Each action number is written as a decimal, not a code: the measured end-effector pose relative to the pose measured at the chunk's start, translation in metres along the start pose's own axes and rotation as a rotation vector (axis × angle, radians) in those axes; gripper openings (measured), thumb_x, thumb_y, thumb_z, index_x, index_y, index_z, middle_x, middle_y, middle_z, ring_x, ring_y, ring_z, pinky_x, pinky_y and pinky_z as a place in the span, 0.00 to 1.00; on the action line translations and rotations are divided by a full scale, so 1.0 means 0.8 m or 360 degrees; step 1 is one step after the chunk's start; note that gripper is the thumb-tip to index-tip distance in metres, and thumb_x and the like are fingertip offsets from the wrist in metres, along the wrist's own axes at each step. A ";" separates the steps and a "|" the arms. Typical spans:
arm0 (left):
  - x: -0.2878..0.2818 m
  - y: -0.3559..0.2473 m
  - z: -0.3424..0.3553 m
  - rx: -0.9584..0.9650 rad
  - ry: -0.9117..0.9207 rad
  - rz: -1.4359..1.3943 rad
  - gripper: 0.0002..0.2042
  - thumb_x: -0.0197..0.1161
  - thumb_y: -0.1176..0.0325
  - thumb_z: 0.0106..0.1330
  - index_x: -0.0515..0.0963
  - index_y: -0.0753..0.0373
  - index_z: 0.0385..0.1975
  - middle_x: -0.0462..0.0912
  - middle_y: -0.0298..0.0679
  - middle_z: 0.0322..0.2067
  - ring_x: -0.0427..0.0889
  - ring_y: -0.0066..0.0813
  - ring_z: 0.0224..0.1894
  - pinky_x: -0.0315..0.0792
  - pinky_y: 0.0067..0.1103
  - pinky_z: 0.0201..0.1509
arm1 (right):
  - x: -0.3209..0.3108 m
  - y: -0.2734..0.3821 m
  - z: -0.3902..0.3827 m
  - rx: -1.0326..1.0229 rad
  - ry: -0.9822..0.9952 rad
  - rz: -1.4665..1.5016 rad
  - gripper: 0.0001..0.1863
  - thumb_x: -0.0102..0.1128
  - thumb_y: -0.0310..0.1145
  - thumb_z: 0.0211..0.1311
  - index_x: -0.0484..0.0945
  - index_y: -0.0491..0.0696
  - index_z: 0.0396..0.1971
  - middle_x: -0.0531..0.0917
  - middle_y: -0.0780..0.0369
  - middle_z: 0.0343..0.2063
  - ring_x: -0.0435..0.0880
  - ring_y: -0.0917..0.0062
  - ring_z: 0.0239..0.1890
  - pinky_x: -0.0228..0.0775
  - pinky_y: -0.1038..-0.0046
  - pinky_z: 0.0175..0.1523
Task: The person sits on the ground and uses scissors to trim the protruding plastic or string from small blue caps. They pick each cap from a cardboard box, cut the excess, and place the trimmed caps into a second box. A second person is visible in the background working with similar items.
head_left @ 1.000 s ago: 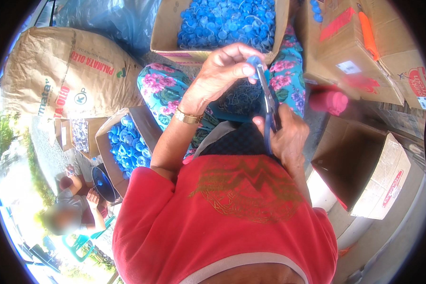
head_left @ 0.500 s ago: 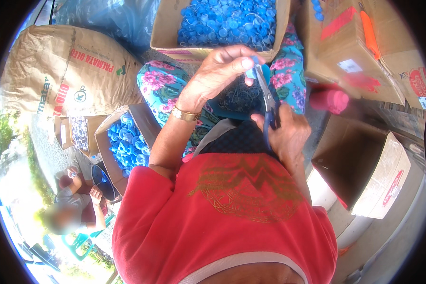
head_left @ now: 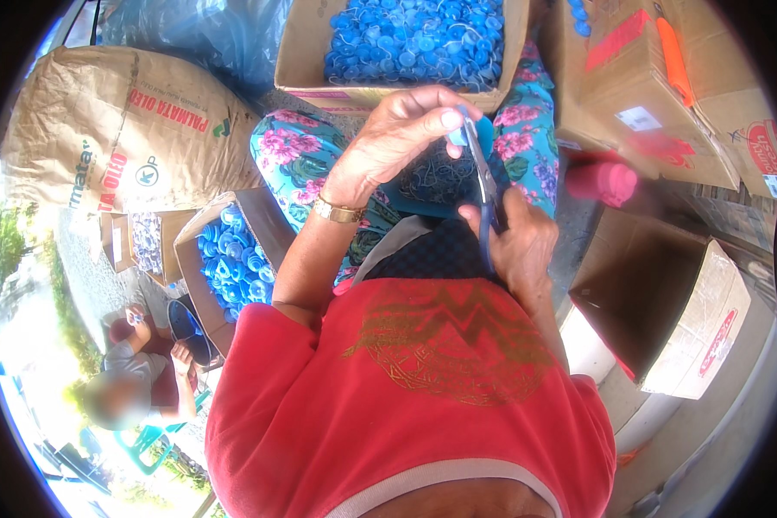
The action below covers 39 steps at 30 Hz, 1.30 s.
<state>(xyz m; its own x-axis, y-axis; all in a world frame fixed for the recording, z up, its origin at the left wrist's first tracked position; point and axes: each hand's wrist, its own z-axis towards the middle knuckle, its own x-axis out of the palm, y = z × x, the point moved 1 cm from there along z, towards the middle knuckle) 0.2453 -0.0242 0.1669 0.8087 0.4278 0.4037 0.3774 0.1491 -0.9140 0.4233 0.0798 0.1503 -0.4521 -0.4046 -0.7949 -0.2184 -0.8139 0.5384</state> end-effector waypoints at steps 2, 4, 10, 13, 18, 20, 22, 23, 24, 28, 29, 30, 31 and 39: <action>-0.001 -0.001 0.000 0.0002 0.0015 0.0021 0.15 0.60 0.61 0.64 0.77 0.67 0.43 0.80 0.42 0.41 0.77 0.23 0.38 0.73 0.20 0.39 | 0.005 -0.003 -0.004 0.0009 0.0006 0.0012 0.28 0.68 0.56 0.45 0.65 0.47 0.17 0.69 0.59 0.09 0.73 0.65 0.13 0.63 0.65 0.19; -0.001 0.000 -0.001 0.0001 0.0013 0.0021 0.15 0.60 0.61 0.64 0.77 0.67 0.43 0.80 0.42 0.41 0.78 0.24 0.39 0.73 0.20 0.39 | 0.009 -0.007 -0.008 0.0039 0.0053 0.0086 0.28 0.68 0.56 0.45 0.66 0.47 0.18 0.70 0.59 0.09 0.74 0.64 0.13 0.63 0.65 0.19; 0.003 0.000 -0.004 -0.0033 0.0017 0.0132 0.17 0.62 0.62 0.62 0.76 0.68 0.44 0.80 0.43 0.42 0.77 0.25 0.39 0.73 0.21 0.41 | 0.002 0.000 -0.002 0.0044 0.0116 0.0185 0.25 0.70 0.49 0.46 0.68 0.44 0.18 0.72 0.53 0.12 0.74 0.59 0.15 0.63 0.64 0.21; 0.010 -0.005 -0.006 -0.0059 -0.0028 0.0097 0.14 0.62 0.67 0.62 0.77 0.69 0.43 0.79 0.38 0.36 0.76 0.21 0.35 0.73 0.19 0.42 | 0.007 -0.002 -0.005 0.0095 0.0094 0.0166 0.25 0.70 0.48 0.46 0.67 0.44 0.17 0.72 0.54 0.12 0.73 0.58 0.15 0.63 0.63 0.21; 0.004 0.000 -0.007 -0.0006 0.0006 0.0076 0.17 0.61 0.66 0.63 0.74 0.68 0.49 0.79 0.43 0.43 0.77 0.27 0.42 0.73 0.24 0.47 | 0.010 -0.007 -0.011 0.0187 0.0117 0.0308 0.22 0.70 0.46 0.48 0.71 0.43 0.20 0.74 0.55 0.13 0.75 0.62 0.16 0.66 0.67 0.23; 0.008 -0.003 -0.005 0.0078 -0.0016 0.0084 0.18 0.60 0.67 0.64 0.72 0.68 0.51 0.78 0.43 0.45 0.77 0.28 0.44 0.72 0.25 0.51 | 0.012 -0.011 -0.014 0.0252 0.0143 0.0481 0.21 0.69 0.45 0.50 0.70 0.43 0.20 0.74 0.56 0.13 0.75 0.67 0.15 0.66 0.69 0.23; 0.009 -0.005 -0.006 0.0065 -0.0016 0.0145 0.19 0.59 0.68 0.64 0.71 0.67 0.53 0.78 0.43 0.46 0.77 0.30 0.46 0.71 0.26 0.54 | 0.013 -0.014 -0.016 0.0297 0.0130 0.0697 0.22 0.68 0.46 0.51 0.68 0.44 0.18 0.73 0.59 0.11 0.73 0.70 0.13 0.65 0.71 0.21; 0.009 -0.006 -0.006 0.0059 -0.0016 0.0175 0.19 0.59 0.68 0.64 0.70 0.67 0.54 0.77 0.43 0.47 0.77 0.31 0.48 0.71 0.26 0.56 | 0.012 -0.012 -0.015 0.0356 0.0136 0.0814 0.21 0.68 0.44 0.52 0.69 0.43 0.19 0.74 0.59 0.13 0.74 0.72 0.14 0.66 0.72 0.22; 0.009 -0.008 -0.008 0.0041 -0.0003 0.0207 0.19 0.59 0.69 0.64 0.70 0.66 0.54 0.77 0.43 0.47 0.77 0.32 0.49 0.70 0.27 0.56 | 0.008 -0.007 -0.013 0.0416 0.0143 0.0930 0.19 0.67 0.42 0.53 0.70 0.43 0.21 0.75 0.60 0.14 0.74 0.75 0.16 0.67 0.74 0.23; 0.018 -0.014 -0.016 -0.0041 -0.0004 0.0283 0.17 0.60 0.72 0.63 0.72 0.67 0.52 0.74 0.40 0.51 0.74 0.28 0.52 0.68 0.24 0.58 | 0.012 -0.009 -0.010 0.0519 0.0185 0.1191 0.13 0.66 0.35 0.55 0.73 0.43 0.26 0.78 0.62 0.18 0.76 0.82 0.21 0.69 0.77 0.29; 0.019 -0.014 -0.018 -0.0065 -0.0017 0.0289 0.16 0.60 0.73 0.63 0.73 0.68 0.51 0.73 0.38 0.52 0.73 0.25 0.52 0.67 0.23 0.58 | 0.010 -0.009 -0.009 0.0534 0.0213 0.1227 0.12 0.65 0.35 0.55 0.73 0.43 0.27 0.79 0.62 0.19 0.76 0.83 0.22 0.69 0.78 0.30; 0.018 -0.013 -0.019 -0.0070 0.0032 0.0377 0.15 0.60 0.73 0.62 0.74 0.67 0.49 0.72 0.39 0.52 0.73 0.26 0.53 0.67 0.23 0.58 | 0.008 -0.008 -0.007 0.0547 0.0244 0.1265 0.12 0.65 0.34 0.55 0.73 0.43 0.27 0.79 0.63 0.20 0.76 0.83 0.23 0.69 0.78 0.30; 0.014 -0.012 -0.022 -0.0076 0.0082 0.0466 0.15 0.61 0.73 0.61 0.75 0.65 0.48 0.71 0.39 0.53 0.72 0.27 0.53 0.67 0.23 0.58 | 0.007 -0.007 -0.005 0.0559 0.0275 0.1302 0.11 0.64 0.34 0.56 0.73 0.42 0.28 0.79 0.63 0.21 0.77 0.84 0.24 0.69 0.78 0.31; 0.023 0.001 -0.036 -0.0014 0.0053 0.0837 0.10 0.62 0.74 0.60 0.81 0.61 0.42 0.73 0.37 0.48 0.73 0.27 0.51 0.71 0.22 0.51 | -0.001 0.009 0.013 0.0635 0.0164 0.1762 0.08 0.63 0.28 0.55 0.73 0.42 0.31 0.79 0.64 0.24 0.78 0.83 0.27 0.70 0.81 0.34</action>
<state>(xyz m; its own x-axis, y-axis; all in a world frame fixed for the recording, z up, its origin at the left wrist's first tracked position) 0.2733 -0.0422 0.1751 0.9036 0.4146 -0.1082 -0.0797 -0.0855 -0.9931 0.4131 0.0785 0.1576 -0.4971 -0.8545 0.1509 -0.0144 0.1820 0.9832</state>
